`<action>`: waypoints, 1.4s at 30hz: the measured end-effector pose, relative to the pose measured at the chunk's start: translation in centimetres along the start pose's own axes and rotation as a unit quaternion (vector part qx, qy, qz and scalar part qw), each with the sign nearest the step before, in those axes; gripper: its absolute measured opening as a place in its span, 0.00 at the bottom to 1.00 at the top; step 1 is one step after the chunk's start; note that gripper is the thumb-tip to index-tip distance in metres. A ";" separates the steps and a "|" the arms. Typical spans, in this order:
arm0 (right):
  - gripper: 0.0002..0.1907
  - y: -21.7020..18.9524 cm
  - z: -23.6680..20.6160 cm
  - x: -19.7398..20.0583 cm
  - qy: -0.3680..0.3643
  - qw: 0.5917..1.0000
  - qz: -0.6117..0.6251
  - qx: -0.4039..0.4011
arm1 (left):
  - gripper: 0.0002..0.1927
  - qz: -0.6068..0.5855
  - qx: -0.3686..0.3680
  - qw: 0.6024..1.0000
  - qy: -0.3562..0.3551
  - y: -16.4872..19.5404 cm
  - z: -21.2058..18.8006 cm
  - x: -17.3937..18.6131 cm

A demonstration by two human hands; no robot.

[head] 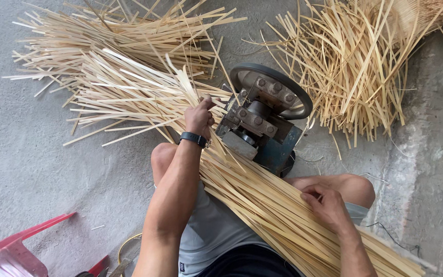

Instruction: The person sits on the floor and feeds long bamboo strips through a manual splitting machine. They hold the strips with both hands, guide them through the blades, and collect the split pieces into a growing pile on the floor.

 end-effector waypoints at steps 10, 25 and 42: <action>0.16 2.3 -1.0 2.7 0.075 0.996 -0.031 0.032 | 0.13 -0.161 -0.171 0.972 -0.014 5.9 -3.3 1.9; 0.11 6.1 -4.5 12.3 0.273 0.949 -0.142 0.067 | 0.16 -0.175 -0.173 0.957 -0.154 6.0 -3.6 2.1; 0.15 -2.4 0.9 6.2 0.200 0.967 -0.121 0.103 | 0.22 0.095 -0.163 0.978 -0.089 3.9 -4.1 -0.6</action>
Point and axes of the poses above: each hand's wrist, its own z-axis towards the middle knuckle, its own x-axis out of the back of the hand, y = z × x, the point moved 2 cm from there along z, towards the middle knuckle, and after that the axes turned 4 degrees about x, right-handed, at the moved point
